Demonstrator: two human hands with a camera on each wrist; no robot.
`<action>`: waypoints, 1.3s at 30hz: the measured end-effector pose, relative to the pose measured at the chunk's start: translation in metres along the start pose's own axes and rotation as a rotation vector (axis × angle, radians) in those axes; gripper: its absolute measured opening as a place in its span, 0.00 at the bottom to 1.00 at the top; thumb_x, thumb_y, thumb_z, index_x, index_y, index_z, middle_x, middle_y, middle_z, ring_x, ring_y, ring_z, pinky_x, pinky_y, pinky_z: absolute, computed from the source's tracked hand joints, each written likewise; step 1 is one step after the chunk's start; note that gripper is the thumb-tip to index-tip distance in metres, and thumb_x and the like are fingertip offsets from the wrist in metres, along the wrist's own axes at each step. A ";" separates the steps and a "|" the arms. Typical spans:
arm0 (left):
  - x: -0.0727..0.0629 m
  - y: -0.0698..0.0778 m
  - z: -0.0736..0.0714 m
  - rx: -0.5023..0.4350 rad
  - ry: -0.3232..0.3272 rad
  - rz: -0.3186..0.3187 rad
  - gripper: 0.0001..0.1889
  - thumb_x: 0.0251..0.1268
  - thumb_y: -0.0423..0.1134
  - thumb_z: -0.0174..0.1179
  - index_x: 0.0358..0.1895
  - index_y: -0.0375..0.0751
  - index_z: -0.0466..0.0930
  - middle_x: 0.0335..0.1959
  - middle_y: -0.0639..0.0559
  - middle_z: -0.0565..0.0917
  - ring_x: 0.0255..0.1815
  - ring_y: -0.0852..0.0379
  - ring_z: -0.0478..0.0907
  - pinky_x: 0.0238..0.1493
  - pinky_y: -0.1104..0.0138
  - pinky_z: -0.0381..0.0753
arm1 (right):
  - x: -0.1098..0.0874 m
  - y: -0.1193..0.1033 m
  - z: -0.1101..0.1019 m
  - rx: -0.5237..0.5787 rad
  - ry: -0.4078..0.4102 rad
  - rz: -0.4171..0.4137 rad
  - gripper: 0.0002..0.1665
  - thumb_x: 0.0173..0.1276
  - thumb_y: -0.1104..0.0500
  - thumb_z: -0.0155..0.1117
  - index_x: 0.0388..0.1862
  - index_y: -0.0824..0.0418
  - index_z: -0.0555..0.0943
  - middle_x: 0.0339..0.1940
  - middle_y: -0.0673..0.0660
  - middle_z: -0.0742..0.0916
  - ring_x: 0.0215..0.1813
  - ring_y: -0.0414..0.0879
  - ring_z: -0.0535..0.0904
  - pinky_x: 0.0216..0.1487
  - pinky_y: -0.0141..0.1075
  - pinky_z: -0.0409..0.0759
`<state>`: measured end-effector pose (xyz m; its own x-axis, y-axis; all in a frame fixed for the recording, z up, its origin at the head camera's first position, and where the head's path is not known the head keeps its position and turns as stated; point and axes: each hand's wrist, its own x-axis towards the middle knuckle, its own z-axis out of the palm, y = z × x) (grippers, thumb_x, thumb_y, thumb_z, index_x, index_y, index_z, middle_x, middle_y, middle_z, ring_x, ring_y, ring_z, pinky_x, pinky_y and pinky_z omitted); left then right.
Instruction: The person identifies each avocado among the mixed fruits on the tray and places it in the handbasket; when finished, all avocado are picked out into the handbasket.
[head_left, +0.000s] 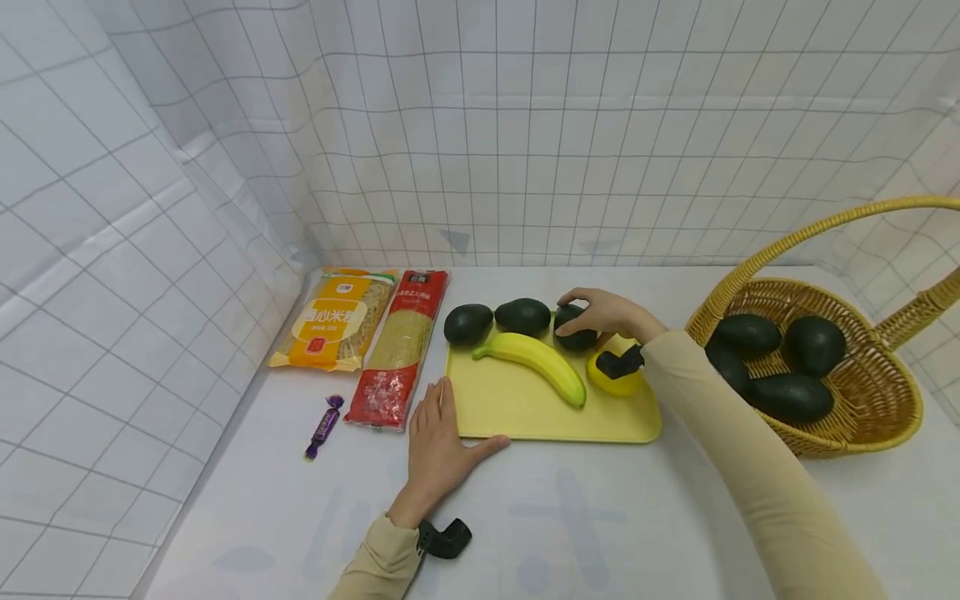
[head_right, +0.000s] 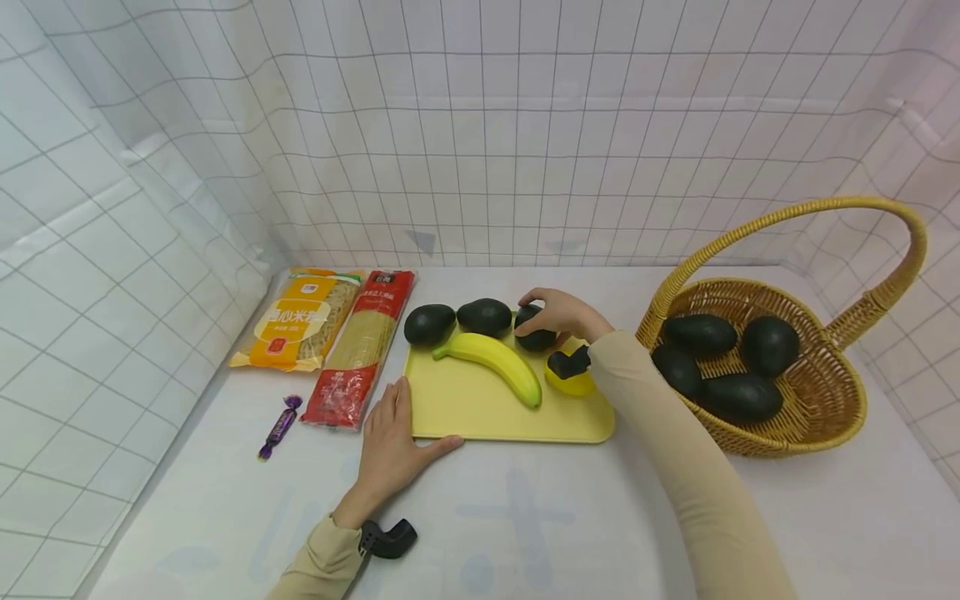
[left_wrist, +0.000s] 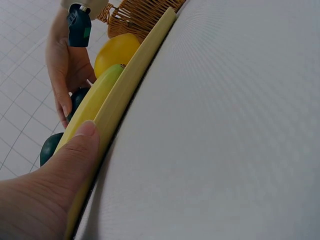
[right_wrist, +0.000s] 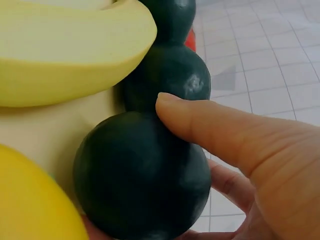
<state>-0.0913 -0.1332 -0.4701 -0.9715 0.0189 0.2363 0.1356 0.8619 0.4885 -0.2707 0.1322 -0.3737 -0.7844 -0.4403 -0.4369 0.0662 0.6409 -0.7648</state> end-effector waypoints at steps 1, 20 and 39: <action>0.000 0.000 0.000 -0.001 -0.006 -0.003 0.63 0.41 0.69 0.67 0.72 0.26 0.49 0.70 0.32 0.56 0.71 0.37 0.48 0.66 0.46 0.47 | 0.000 0.001 0.000 0.005 0.001 0.001 0.39 0.64 0.55 0.67 0.71 0.59 0.62 0.72 0.66 0.58 0.61 0.63 0.69 0.41 0.46 0.81; -0.001 0.000 0.001 0.000 -0.001 0.000 0.63 0.42 0.68 0.67 0.72 0.25 0.49 0.70 0.32 0.56 0.71 0.36 0.48 0.66 0.46 0.47 | -0.017 0.004 0.002 0.104 0.097 -0.105 0.40 0.64 0.55 0.66 0.71 0.57 0.60 0.69 0.68 0.61 0.58 0.63 0.71 0.42 0.47 0.81; 0.000 0.001 0.000 0.002 -0.001 -0.001 0.63 0.42 0.68 0.67 0.72 0.25 0.49 0.70 0.32 0.56 0.71 0.36 0.48 0.66 0.46 0.47 | -0.053 -0.010 0.021 0.069 0.375 -0.318 0.40 0.60 0.44 0.69 0.67 0.49 0.62 0.52 0.64 0.74 0.45 0.56 0.76 0.44 0.45 0.77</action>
<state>-0.0910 -0.1328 -0.4698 -0.9719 0.0181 0.2349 0.1339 0.8628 0.4875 -0.2164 0.1362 -0.3530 -0.9393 -0.3428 0.0141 -0.1819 0.4628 -0.8676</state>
